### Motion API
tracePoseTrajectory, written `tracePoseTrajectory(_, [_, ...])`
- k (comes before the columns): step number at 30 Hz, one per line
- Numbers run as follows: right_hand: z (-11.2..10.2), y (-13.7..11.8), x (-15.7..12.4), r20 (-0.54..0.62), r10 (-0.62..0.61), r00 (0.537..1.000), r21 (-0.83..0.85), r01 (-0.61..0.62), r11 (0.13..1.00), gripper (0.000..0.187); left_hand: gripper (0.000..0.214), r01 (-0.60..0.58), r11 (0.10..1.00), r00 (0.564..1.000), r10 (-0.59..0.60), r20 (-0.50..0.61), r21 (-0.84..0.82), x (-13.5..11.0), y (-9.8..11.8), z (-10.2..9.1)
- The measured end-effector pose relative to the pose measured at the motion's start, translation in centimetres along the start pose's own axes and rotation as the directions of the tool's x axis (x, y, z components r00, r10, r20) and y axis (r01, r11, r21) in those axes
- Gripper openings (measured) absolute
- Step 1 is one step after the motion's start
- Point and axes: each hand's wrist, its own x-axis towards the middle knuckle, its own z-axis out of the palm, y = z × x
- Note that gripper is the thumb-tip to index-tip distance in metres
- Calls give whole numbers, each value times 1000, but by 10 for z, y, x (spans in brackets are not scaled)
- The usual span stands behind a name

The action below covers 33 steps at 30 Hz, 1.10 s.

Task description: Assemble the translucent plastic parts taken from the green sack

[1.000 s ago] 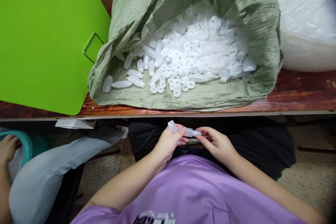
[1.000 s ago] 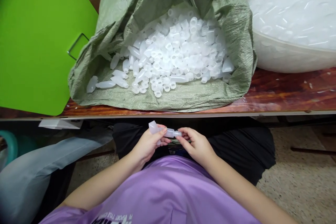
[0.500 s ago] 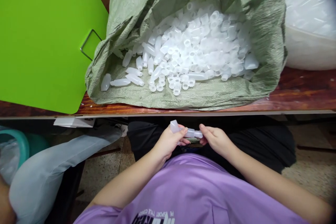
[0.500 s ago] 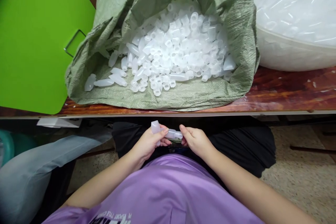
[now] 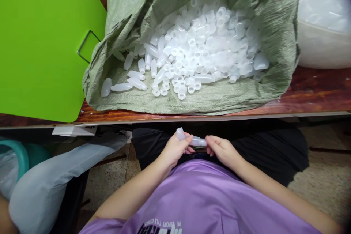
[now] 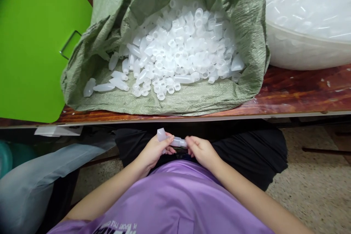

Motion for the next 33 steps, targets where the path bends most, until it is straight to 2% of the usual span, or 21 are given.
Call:
tracePoseTrajectory(2, [0, 0, -2, -8, -13, 1000, -18, 13, 1000, 39, 37, 22, 1000, 1000, -22, 7, -3, -1, -2, -2])
tracePoseTrajectory(5, [-2, -3, -4, 20, -202, 979, -137, 203, 970, 30, 36, 70, 997, 997, -70, 18, -16, -1, -7, -6])
tracePoseTrajectory(7, [-1, -6, -5, 63, -244, 968, -163, 251, 954, 23, 35, 111, 993, 993, -110, 31, -45, 0, -11, -8])
tracePoseTrajectory(10, [6, -7, -4, 31, -52, 998, -27, 53, 998, 20, 32, 146, 984, 989, -143, 27, -106, 0, -15, -7])
tracePoseTrajectory(12, [14, -4, -2, 19, 73, 997, 75, -74, 994, 19, 28, 144, 984, 990, -144, 5, -108, 0, -19, -5])
tracePoseTrajectory(14, [22, 0, 0, 30, 130, 991, 131, -133, 982, 21, 25, 122, 991, 991, -125, -57, -61, 0, -22, -2])
tracePoseTrajectory(18, [32, 10, 4, 4, 163, 987, 187, -161, 969, 28, 27, 35, 999, 986, -34, -160, 3, 6, -25, 3])
tracePoseTrajectory(21, [30, 17, 11, -92, 159, 983, 185, -140, 973, 35, 28, 3, 1000, 994, -4, -110, -9, 18, -21, 7])
tracePoseTrajectory(24, [16, 25, 17, -239, 160, 958, 127, -133, 983, 48, 33, -42, 999, 995, 44, -94, 26, 32, -15, 9])
tracePoseTrajectory(27, [-6, 24, 17, -276, 140, 951, 60, -128, 990, 40, 35, -166, 980, 969, 182, -168, 107, 42, -12, 6])
tracePoseTrajectory(29, [-21, 14, 12, -206, 81, 975, 7, -81, 997, 28, 35, -214, 969, 952, 235, -194, 127, 44, -12, 2])
tracePoseTrajectory(31, [-35, -4, 7, -117, -66, 991, -74, 57, 996, 22, 39, -186, 975, 961, 206, -187, 118, 44, -14, -1])
tracePoseTrajectory(33, [-45, -27, 5, -92, -276, 957, -171, 258, 951, 18, 46, -129, 984, 977, 147, -154, 119, 41, -15, -3])
